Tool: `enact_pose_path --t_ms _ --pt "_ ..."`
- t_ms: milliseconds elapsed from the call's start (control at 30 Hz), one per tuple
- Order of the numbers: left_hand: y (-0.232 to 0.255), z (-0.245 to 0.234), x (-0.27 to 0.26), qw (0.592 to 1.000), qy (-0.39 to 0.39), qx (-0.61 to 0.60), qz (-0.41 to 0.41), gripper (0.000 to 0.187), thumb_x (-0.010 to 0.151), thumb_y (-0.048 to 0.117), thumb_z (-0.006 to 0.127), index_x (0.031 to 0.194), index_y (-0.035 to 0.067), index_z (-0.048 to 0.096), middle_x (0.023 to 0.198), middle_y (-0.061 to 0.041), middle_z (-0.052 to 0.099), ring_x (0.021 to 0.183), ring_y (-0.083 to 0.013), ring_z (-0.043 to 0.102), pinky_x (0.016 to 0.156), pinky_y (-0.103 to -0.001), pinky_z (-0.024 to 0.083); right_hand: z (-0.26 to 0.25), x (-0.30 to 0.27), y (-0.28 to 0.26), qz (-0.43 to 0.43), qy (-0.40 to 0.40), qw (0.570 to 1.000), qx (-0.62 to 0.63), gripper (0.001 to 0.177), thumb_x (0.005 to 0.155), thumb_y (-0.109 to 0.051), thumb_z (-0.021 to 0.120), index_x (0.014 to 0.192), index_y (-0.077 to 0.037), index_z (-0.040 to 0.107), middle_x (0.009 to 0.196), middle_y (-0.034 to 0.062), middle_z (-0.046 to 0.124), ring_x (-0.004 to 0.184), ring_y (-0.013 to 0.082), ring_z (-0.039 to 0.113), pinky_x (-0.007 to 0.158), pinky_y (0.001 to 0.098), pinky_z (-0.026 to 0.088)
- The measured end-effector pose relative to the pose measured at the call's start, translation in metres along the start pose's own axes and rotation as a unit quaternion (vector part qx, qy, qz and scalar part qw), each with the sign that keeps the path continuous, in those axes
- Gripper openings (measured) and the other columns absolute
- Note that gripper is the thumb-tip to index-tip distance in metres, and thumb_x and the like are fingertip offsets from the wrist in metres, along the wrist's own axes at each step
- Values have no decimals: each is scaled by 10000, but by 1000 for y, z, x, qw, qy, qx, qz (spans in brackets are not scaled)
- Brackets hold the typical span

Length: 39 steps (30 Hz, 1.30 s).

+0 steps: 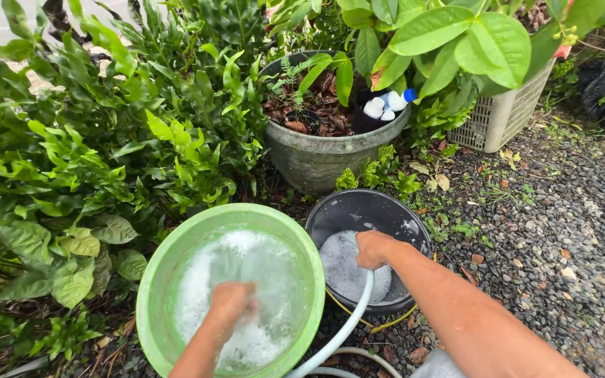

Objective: Washing and rinsing items in buckets of soapy water in an outdoor garden area.

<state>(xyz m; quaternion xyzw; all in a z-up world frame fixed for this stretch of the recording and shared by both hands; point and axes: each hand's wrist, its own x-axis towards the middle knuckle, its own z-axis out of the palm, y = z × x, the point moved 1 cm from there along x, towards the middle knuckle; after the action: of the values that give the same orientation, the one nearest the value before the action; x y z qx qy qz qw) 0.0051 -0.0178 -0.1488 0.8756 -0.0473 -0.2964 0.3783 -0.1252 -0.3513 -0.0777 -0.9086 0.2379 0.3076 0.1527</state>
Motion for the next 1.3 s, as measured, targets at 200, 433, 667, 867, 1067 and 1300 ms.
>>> enact_pose_path --t_ms 200,433,667,867,1067,1300 --pt "107 -25 -81 970 -22 -240 -37 186 821 159 697 772 -20 707 761 -181 719 637 -250 694 543 -380 600 -4 -6 1 -16 7 998 55 503 804 -80 635 1264 91 526 1113 272 704 1054 368 710 847 434 577" --pt "212 -31 -124 960 107 110 233 407 792 362 751 666 -20 684 712 -209 706 664 -363 685 684 -471 562 -25 -41 -23 -60 34 996 62 625 816 -99 624 1387 18 399 1129 251 678 1040 373 693 838 444 575" --pt "256 -6 -136 935 119 141 303 382 752 400 760 750 19 729 873 -223 728 853 -428 697 778 -507 554 -9 -20 -8 -91 31 995 23 454 837 -142 603 1262 -27 490 1092 208 691 1031 358 690 838 450 567" --pt "274 8 -147 946 69 176 265 350 778 372 739 823 24 739 904 -229 737 875 -425 703 801 -512 559 13 14 3 -119 23 992 -15 320 856 -178 585 1155 -67 568 1060 171 703 1024 345 687 838 455 560" --pt "272 25 -132 892 85 251 366 326 797 308 740 826 -17 735 889 -249 718 848 -426 703 764 -516 568 28 39 12 -145 17 988 -52 220 874 -215 566 1048 -106 646 1029 134 715 1017 333 684 837 460 553" --pt "270 31 -130 776 127 368 496 280 648 148 748 876 -9 708 964 -183 653 970 -352 644 698 -455 593 20 39 4 -194 28 976 -97 215 840 -210 568 937 -118 736 999 126 738 1010 325 697 855 445 551"
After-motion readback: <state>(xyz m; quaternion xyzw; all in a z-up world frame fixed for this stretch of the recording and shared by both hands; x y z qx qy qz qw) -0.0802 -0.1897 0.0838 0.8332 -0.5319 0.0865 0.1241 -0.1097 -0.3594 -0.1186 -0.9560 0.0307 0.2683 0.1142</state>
